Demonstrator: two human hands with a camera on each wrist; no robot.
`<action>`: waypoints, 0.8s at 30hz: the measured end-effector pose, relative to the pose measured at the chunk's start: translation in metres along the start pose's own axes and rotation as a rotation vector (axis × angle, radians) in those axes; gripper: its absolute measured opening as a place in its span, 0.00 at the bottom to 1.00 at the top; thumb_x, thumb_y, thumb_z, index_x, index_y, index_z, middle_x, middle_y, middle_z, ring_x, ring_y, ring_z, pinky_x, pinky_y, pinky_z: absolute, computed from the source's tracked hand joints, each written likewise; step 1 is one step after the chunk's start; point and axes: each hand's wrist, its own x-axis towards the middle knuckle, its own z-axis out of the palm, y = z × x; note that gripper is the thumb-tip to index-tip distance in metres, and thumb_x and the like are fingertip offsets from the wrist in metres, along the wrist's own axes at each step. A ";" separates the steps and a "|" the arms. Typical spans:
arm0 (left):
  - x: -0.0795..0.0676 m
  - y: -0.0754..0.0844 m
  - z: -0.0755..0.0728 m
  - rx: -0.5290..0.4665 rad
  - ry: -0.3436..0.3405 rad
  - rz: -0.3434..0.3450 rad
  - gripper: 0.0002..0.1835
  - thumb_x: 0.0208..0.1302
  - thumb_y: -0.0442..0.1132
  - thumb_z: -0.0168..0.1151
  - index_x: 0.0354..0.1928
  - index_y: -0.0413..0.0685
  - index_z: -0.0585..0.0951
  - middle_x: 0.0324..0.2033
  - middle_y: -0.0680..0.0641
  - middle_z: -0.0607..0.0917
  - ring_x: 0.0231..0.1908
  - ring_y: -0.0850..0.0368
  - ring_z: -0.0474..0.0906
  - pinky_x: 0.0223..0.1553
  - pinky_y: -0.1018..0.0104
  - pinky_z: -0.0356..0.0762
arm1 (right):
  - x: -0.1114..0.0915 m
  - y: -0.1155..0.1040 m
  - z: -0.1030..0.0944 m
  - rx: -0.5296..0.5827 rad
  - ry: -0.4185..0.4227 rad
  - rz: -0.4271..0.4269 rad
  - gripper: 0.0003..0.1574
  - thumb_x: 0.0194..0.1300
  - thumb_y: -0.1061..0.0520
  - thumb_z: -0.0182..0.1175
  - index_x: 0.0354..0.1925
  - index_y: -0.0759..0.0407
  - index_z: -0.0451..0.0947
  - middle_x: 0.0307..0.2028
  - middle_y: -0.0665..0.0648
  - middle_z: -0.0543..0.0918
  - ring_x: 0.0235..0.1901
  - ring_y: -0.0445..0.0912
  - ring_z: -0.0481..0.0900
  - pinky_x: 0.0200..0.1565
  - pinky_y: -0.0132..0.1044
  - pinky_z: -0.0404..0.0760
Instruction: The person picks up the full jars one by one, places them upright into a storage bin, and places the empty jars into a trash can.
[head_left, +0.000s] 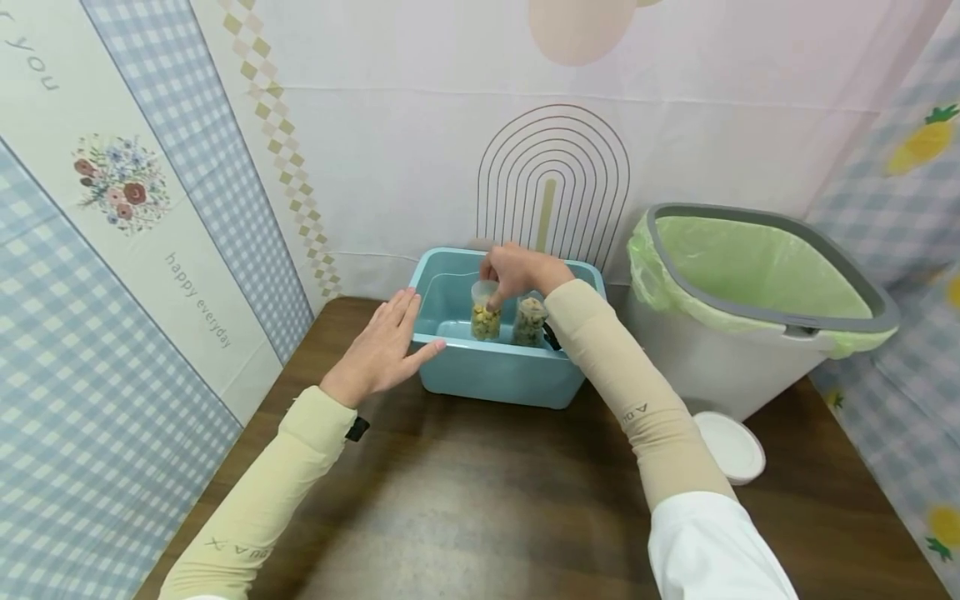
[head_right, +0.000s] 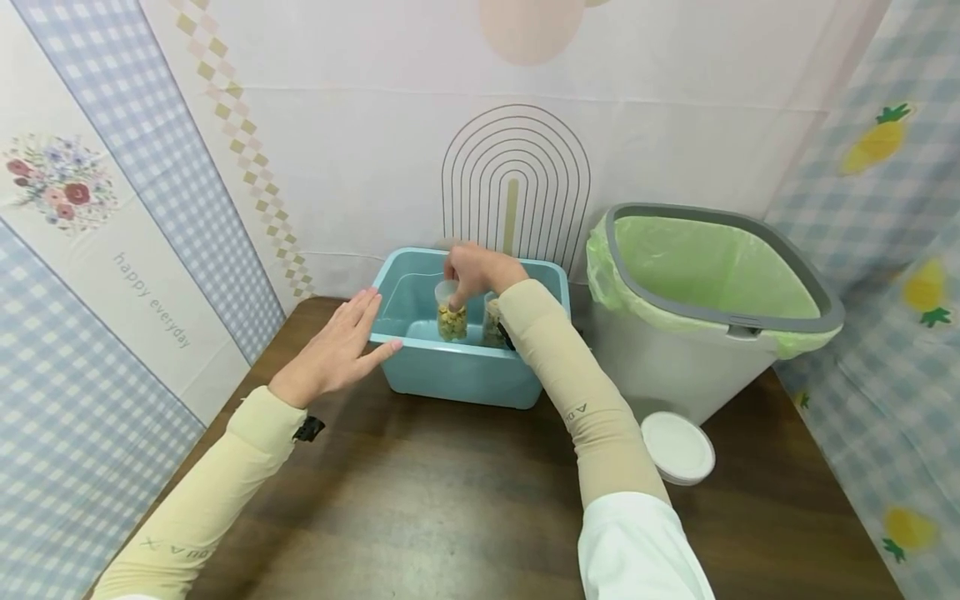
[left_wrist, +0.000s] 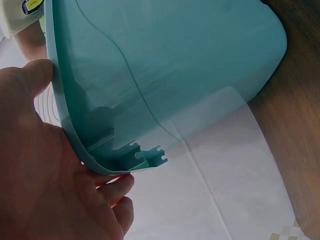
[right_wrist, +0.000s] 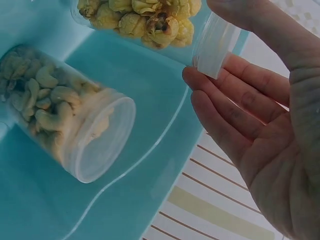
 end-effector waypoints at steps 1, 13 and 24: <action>0.000 0.001 0.000 -0.003 -0.002 -0.002 0.52 0.80 0.66 0.49 0.83 0.32 0.47 0.85 0.35 0.47 0.86 0.40 0.41 0.85 0.42 0.41 | 0.000 0.000 0.001 -0.006 -0.001 0.000 0.25 0.62 0.48 0.78 0.52 0.59 0.86 0.49 0.60 0.88 0.48 0.52 0.83 0.53 0.47 0.85; 0.000 0.007 0.006 0.007 0.010 0.006 0.51 0.80 0.66 0.49 0.83 0.32 0.47 0.84 0.34 0.48 0.85 0.40 0.43 0.85 0.42 0.43 | -0.003 0.010 0.027 -0.003 -0.057 0.020 0.24 0.60 0.49 0.78 0.51 0.58 0.87 0.47 0.59 0.88 0.44 0.50 0.85 0.48 0.46 0.87; 0.000 0.008 0.003 0.014 0.021 0.014 0.51 0.80 0.65 0.50 0.83 0.31 0.49 0.84 0.34 0.49 0.85 0.40 0.44 0.85 0.42 0.44 | 0.000 0.011 0.033 0.003 -0.070 0.047 0.26 0.59 0.47 0.79 0.52 0.57 0.86 0.49 0.58 0.86 0.46 0.51 0.83 0.50 0.47 0.86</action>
